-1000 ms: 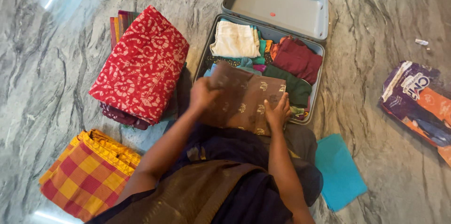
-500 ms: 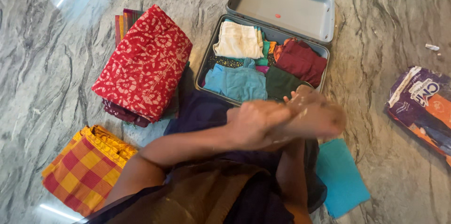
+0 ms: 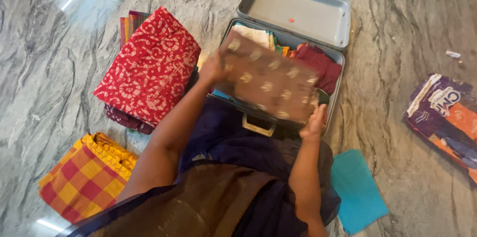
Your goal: The person folds various pieces of clothing, including a white cloth, a blue cloth, and a brown patterned cloth, and places them into an open suitcase. The person sits on the floor and handles the items one by one, arranging them neatly inside the luggage.
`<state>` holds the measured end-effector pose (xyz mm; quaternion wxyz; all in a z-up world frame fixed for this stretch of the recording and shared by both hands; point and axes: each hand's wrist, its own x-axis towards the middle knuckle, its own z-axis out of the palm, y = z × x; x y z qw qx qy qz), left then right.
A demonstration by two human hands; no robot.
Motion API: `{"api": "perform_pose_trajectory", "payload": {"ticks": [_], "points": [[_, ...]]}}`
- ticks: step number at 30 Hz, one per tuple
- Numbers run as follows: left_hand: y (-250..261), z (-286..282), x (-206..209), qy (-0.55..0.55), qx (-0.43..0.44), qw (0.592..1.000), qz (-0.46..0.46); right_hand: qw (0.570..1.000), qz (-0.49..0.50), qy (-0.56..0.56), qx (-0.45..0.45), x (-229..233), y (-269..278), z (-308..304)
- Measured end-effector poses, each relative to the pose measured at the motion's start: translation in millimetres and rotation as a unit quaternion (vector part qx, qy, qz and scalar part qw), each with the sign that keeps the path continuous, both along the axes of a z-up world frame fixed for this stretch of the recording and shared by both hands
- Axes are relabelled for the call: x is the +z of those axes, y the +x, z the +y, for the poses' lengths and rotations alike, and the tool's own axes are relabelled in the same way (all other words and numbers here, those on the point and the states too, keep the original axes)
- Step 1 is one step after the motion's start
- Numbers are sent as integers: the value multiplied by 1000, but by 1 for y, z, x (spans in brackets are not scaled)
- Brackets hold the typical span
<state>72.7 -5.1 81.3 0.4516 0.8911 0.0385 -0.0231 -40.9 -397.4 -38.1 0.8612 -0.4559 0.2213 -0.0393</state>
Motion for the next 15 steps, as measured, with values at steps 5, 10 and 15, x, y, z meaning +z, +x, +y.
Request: {"api": "perform_pose_trajectory", "payload": {"ticks": [5,10,15], "points": [[-22,14,-131,99,-38,993,47,997,-26,-75,21,3,4,17],[-26,9,-130,104,39,989,98,978,-95,-178,59,-1,1,27],[-22,5,-106,224,2,962,155,956,-180,-229,29,-10,-2,34]]}}
